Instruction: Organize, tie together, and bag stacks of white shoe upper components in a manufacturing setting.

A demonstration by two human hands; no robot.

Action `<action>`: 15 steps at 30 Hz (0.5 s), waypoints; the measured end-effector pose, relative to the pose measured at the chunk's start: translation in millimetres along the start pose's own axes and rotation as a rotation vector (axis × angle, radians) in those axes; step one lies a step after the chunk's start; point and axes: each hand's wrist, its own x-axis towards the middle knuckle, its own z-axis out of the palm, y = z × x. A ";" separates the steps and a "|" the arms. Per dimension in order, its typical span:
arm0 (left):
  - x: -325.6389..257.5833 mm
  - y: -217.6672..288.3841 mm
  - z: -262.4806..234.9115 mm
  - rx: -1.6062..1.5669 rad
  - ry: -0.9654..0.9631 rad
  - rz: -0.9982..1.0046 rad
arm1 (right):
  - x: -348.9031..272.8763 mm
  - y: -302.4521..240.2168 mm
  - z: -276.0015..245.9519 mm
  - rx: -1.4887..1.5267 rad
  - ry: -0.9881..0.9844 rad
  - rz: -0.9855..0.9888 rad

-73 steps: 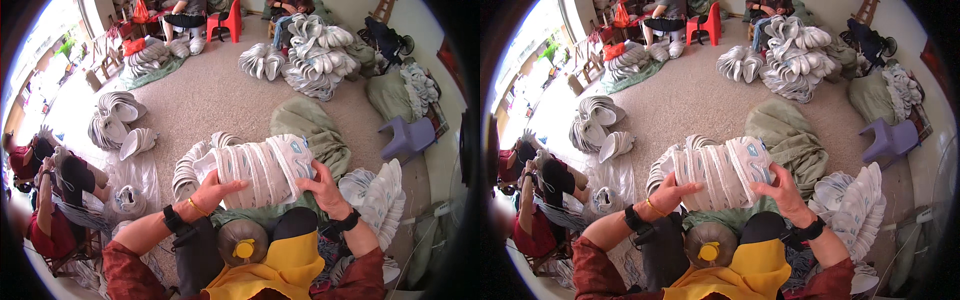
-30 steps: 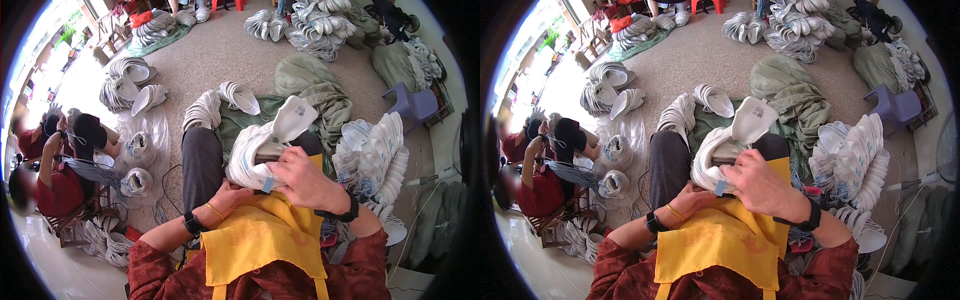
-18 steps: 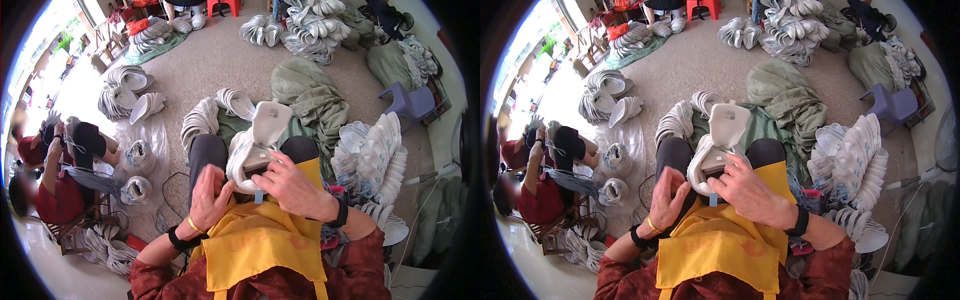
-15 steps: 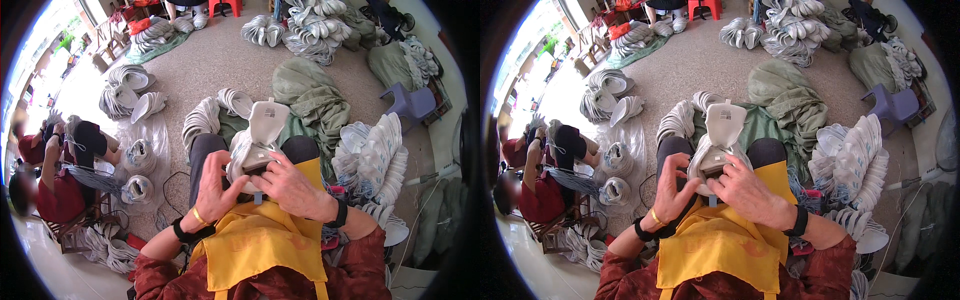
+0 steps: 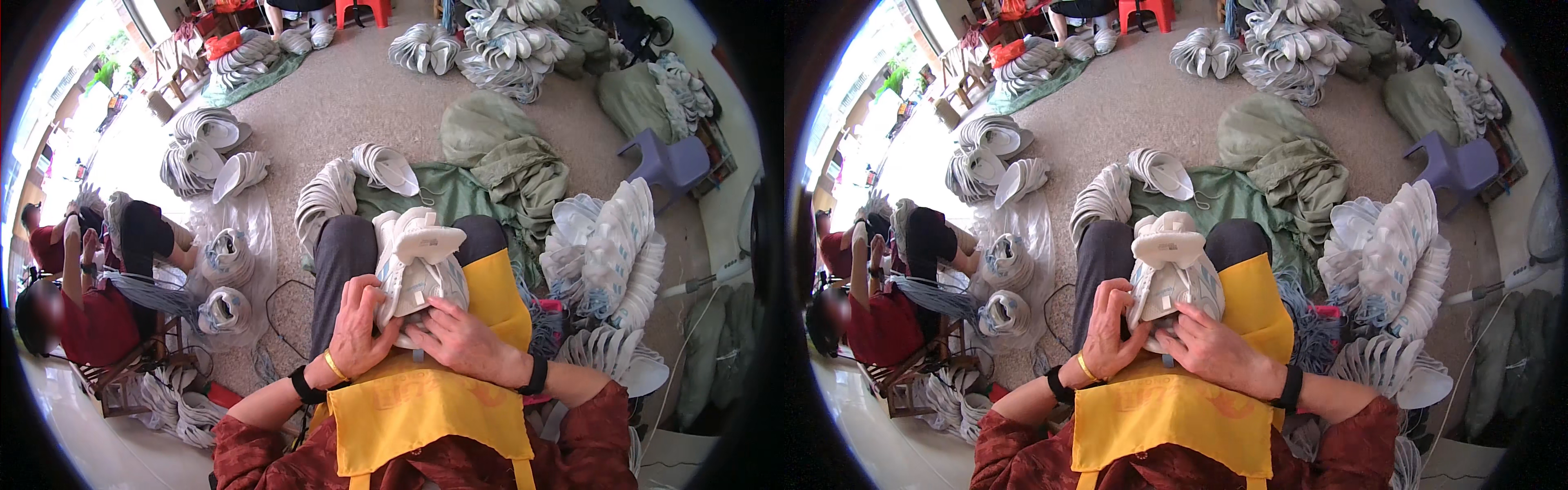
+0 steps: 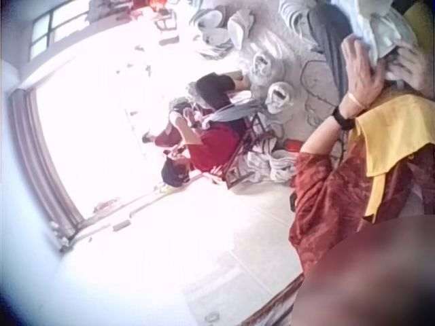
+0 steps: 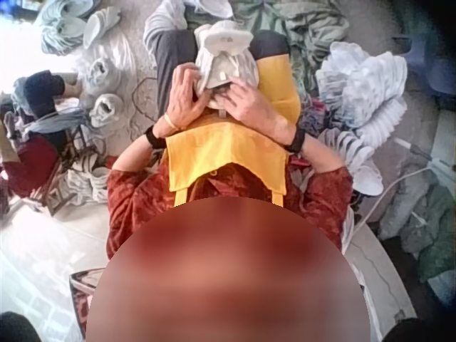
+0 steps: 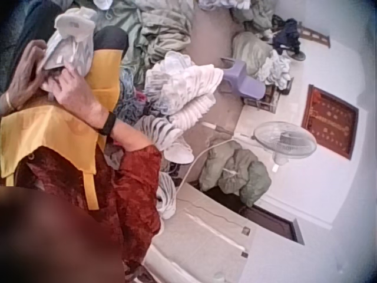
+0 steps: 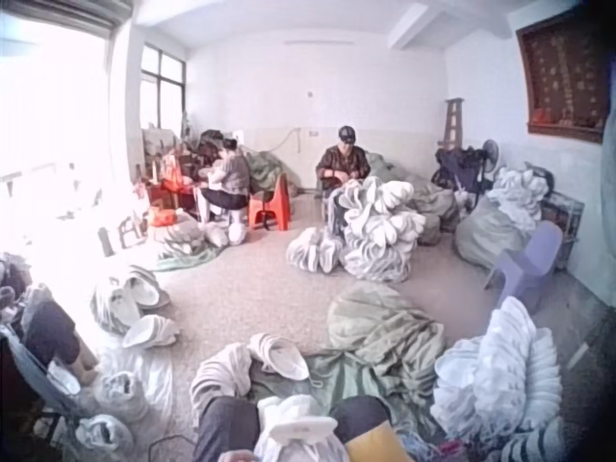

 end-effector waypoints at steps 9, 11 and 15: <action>16.8 9.5 -6.7 0.056 0.045 -0.038 | 4.7 23.6 -41.9 0.626 0.404 0.551; 19.4 11.0 -4.5 0.085 0.086 -0.014 | 19.1 43.3 -40.6 0.604 0.507 0.757; 23.8 10.0 -1.3 0.102 0.115 -0.024 | 45.7 61.1 -23.7 0.722 0.519 0.787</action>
